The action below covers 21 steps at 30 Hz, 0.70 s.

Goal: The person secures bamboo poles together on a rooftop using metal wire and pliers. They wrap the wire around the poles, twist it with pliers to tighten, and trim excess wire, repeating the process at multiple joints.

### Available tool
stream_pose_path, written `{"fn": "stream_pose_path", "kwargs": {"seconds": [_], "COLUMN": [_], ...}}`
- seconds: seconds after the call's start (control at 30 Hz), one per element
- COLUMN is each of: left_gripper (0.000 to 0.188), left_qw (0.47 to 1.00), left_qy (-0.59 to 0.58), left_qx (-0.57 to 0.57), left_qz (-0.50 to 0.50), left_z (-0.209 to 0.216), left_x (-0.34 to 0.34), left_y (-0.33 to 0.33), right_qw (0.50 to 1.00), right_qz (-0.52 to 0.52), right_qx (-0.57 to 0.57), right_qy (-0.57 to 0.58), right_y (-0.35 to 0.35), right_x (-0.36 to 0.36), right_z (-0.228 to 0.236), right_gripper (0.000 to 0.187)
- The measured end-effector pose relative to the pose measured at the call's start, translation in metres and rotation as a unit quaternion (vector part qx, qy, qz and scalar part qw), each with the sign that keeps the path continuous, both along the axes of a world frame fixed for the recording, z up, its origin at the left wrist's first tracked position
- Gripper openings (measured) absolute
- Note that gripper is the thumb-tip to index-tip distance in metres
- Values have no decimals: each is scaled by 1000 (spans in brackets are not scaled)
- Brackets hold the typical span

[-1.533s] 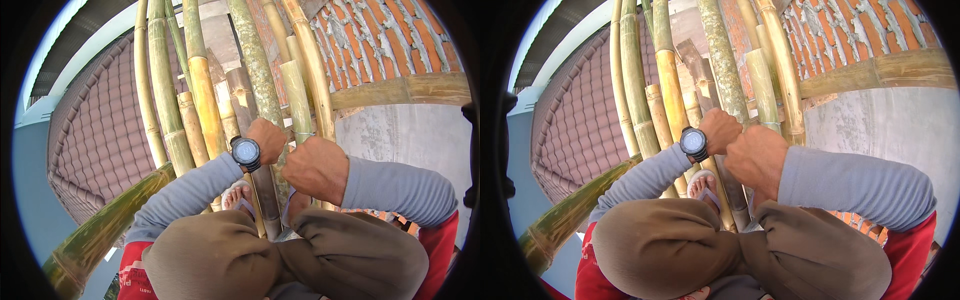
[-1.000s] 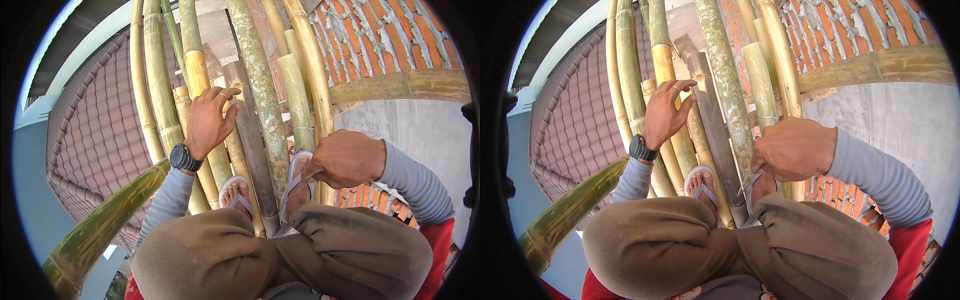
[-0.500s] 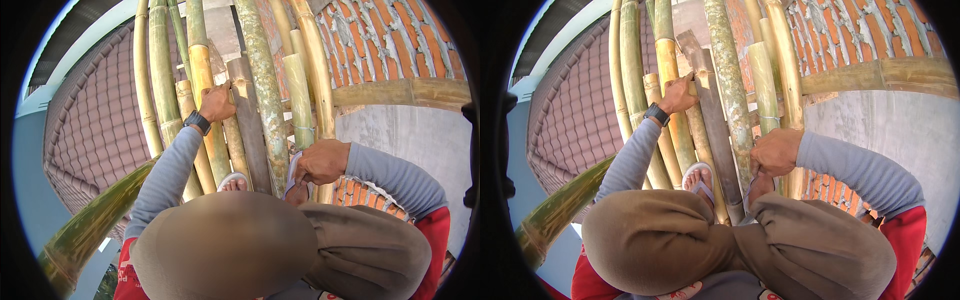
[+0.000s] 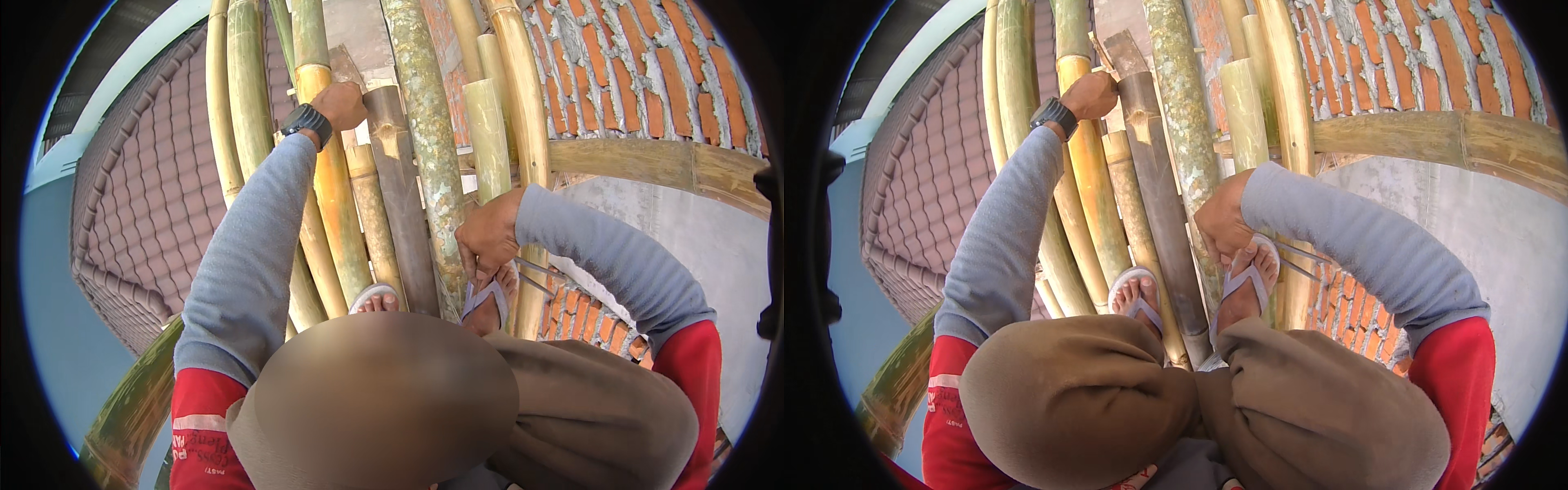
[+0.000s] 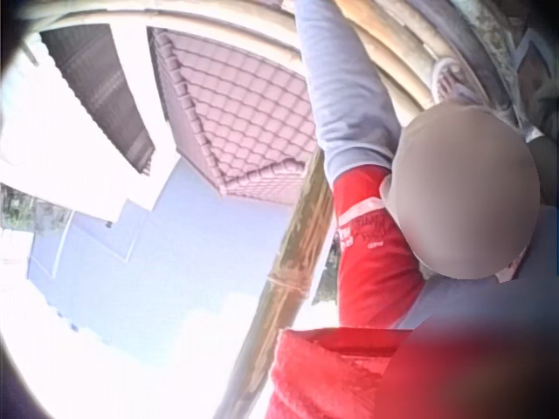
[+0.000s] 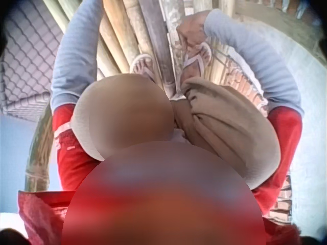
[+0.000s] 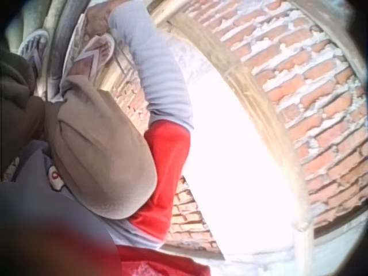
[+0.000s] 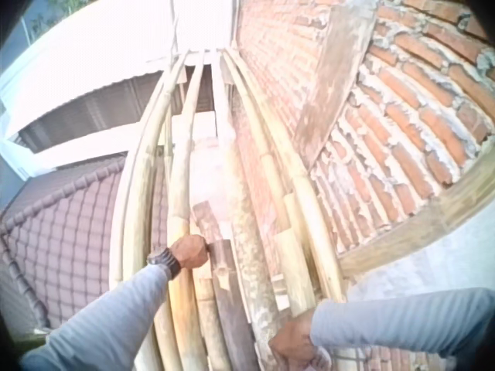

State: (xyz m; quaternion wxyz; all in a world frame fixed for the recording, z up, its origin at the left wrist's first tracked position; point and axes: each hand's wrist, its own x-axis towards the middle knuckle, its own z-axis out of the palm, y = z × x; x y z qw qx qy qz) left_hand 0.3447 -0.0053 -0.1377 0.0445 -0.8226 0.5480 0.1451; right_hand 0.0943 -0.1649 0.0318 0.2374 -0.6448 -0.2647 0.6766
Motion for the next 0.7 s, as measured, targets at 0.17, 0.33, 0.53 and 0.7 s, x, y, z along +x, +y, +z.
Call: {"fn": "stream_pose_path", "kwargs": {"seconds": [0.17, 0.33, 0.53, 0.7], "left_gripper": [23, 30, 64, 62], "left_qw": [986, 996, 571, 554], "left_qy": [100, 76, 583, 578], "left_qx": [-17, 23, -145, -94], "left_qz": [130, -29, 559, 592], "left_z": [5, 13, -15, -62], "left_x": [-3, 23, 20, 25], "left_y": [1, -12, -55, -66], "right_qw": [999, 947, 893, 815], "right_qz": [27, 4, -119, -177], "right_qx": [-22, -91, -94, -126], "right_qy": [-34, -308, -423, -537], "right_y": [3, 21, 59, 74], "right_x": [-11, -22, -85, -128], "right_z": [-17, -30, -47, -62], "right_gripper": [36, 18, 14, 13]}}
